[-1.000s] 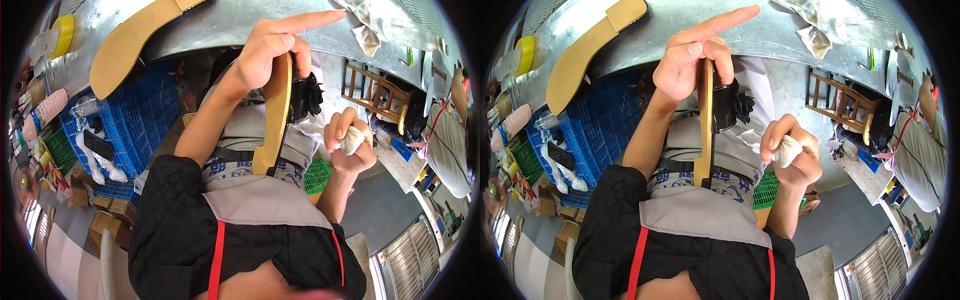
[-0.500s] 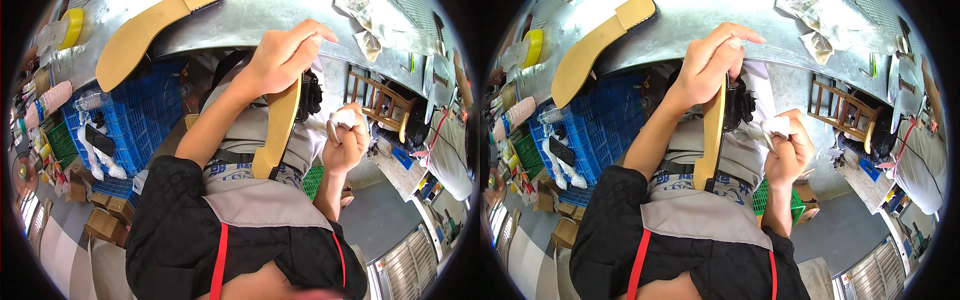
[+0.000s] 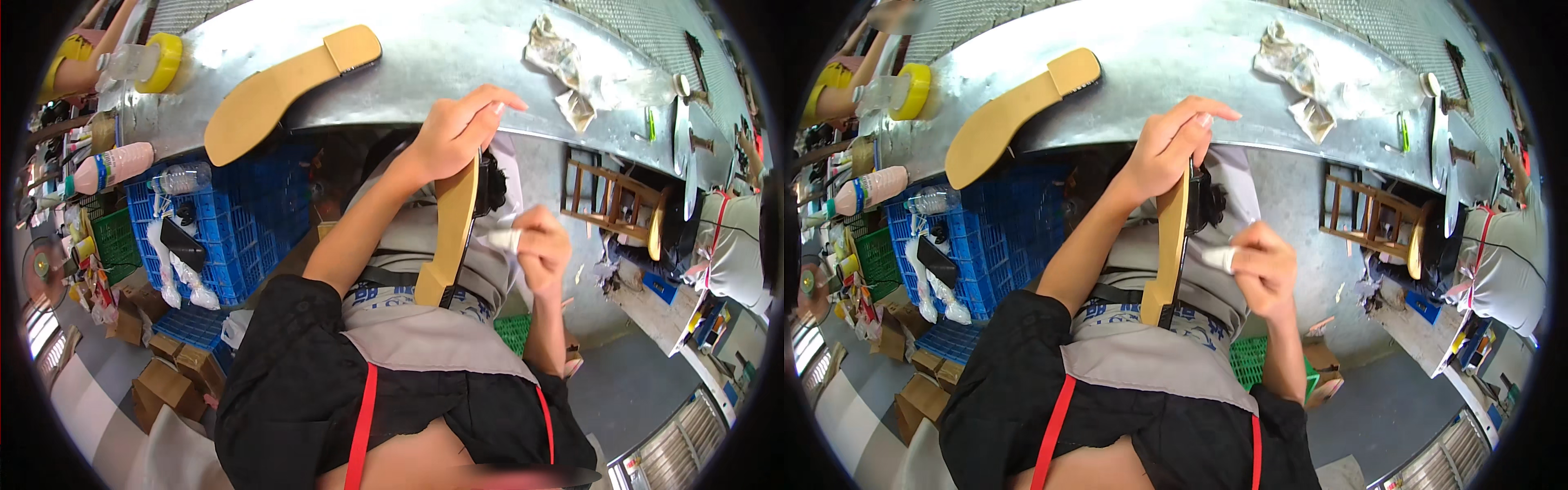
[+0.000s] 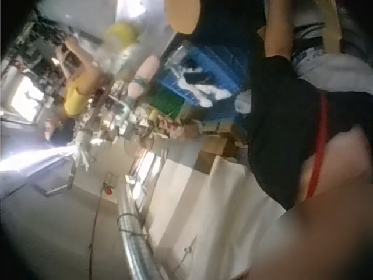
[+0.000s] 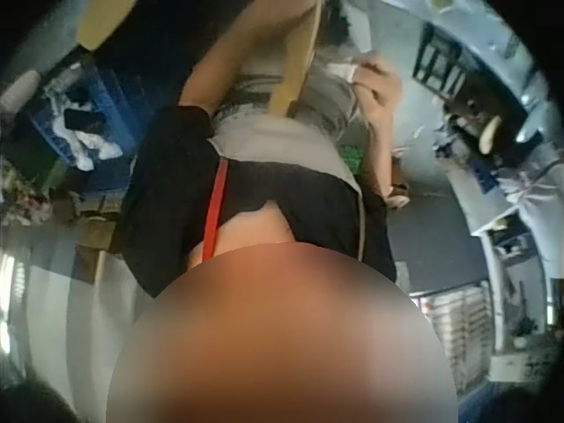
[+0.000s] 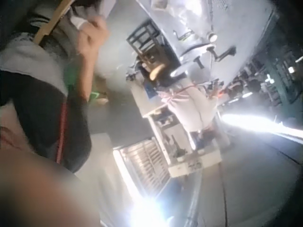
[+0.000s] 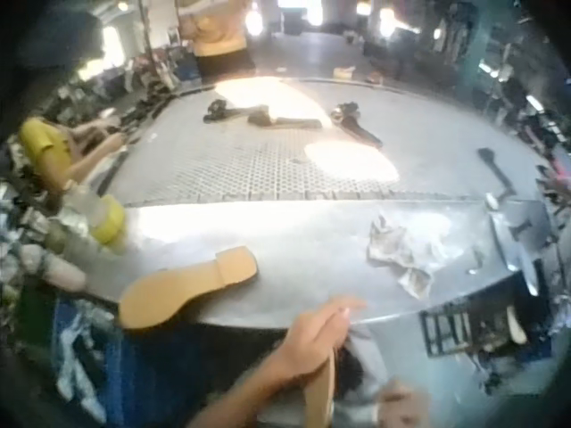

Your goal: The recorder is cleaning and inspecting sandal components on a factory assembly line.

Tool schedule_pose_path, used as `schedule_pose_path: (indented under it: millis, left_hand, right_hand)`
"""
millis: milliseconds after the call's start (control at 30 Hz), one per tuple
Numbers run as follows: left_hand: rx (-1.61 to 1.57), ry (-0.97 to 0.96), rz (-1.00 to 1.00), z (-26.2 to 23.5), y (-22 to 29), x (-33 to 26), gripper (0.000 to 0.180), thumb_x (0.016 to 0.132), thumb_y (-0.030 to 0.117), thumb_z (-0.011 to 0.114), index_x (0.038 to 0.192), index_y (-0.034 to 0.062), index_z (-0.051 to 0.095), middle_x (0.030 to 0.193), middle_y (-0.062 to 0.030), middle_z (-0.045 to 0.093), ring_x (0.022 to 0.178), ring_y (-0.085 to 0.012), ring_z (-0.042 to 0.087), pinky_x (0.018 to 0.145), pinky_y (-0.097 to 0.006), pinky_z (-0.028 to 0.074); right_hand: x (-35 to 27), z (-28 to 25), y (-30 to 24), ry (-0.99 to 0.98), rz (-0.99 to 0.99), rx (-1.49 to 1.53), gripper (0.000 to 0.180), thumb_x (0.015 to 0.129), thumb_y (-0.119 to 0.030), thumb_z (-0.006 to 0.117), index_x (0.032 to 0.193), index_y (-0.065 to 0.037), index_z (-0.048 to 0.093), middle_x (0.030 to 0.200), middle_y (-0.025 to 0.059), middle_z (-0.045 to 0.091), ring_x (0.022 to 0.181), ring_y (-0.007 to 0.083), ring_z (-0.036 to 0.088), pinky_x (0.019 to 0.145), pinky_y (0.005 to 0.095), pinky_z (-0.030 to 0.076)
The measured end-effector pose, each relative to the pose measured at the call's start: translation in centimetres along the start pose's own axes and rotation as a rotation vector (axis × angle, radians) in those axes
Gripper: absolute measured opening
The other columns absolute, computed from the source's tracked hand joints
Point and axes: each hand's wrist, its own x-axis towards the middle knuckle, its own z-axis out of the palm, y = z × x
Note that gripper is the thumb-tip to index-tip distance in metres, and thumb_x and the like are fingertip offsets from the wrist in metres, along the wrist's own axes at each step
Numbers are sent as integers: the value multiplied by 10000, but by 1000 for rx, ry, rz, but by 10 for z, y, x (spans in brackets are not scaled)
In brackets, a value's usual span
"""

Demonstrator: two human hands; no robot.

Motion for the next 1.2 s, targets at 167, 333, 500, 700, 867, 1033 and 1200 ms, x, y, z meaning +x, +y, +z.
schedule_pose_path:
  millis: [167,333,500,700,867,1033,1200]
  left_hand:
    - [52,59,-21,0,-8,-11,209,983,132,542,1136,52,661,855,-107,656,684,-173,589,654,-319,490]
    - [307,36,278,2,-29,-21,278,994,205,501,811,18,597,788,-153,589,753,-340,580,702,-409,454]
    - [155,121,109,4,-34,-27,384,1041,253,457,746,13,512,678,-68,486,656,-175,469,637,-329,406]
    - [147,209,154,6,-43,-27,419,1062,278,438,737,18,494,662,-42,473,635,-145,444,613,-316,392]
    - [156,276,125,7,-45,-29,355,1049,226,470,768,10,485,673,-59,436,634,-157,429,606,-324,391]
    - [8,516,166,-8,-25,-34,385,1052,230,408,727,30,457,712,-51,460,672,-150,428,639,-320,375]
    - [-77,446,883,-100,58,20,312,1033,137,417,745,43,492,761,-104,570,752,-210,559,759,-346,480]
  right_hand:
    - [-47,41,36,259,247,697,271,659,-187,617,721,49,735,745,157,617,639,212,532,563,320,407]
    - [-58,81,51,340,349,1338,162,690,-122,540,679,39,544,744,105,463,524,181,428,468,308,353]
    - [-50,79,62,263,314,1485,92,702,-54,511,744,21,544,755,92,468,474,162,387,444,287,325]
    - [-45,63,63,199,552,1189,199,753,-41,498,930,-14,583,813,67,588,484,112,396,435,268,323]
    - [-41,50,18,-18,900,474,342,993,-384,538,1024,-61,644,740,22,593,511,71,464,447,236,366]
    - [-88,37,41,-140,852,914,491,1014,-439,544,1203,8,615,765,17,642,517,53,465,448,192,315]
    - [20,43,-1,-117,768,1397,448,965,-372,613,1215,0,604,810,76,641,572,124,565,445,244,429]
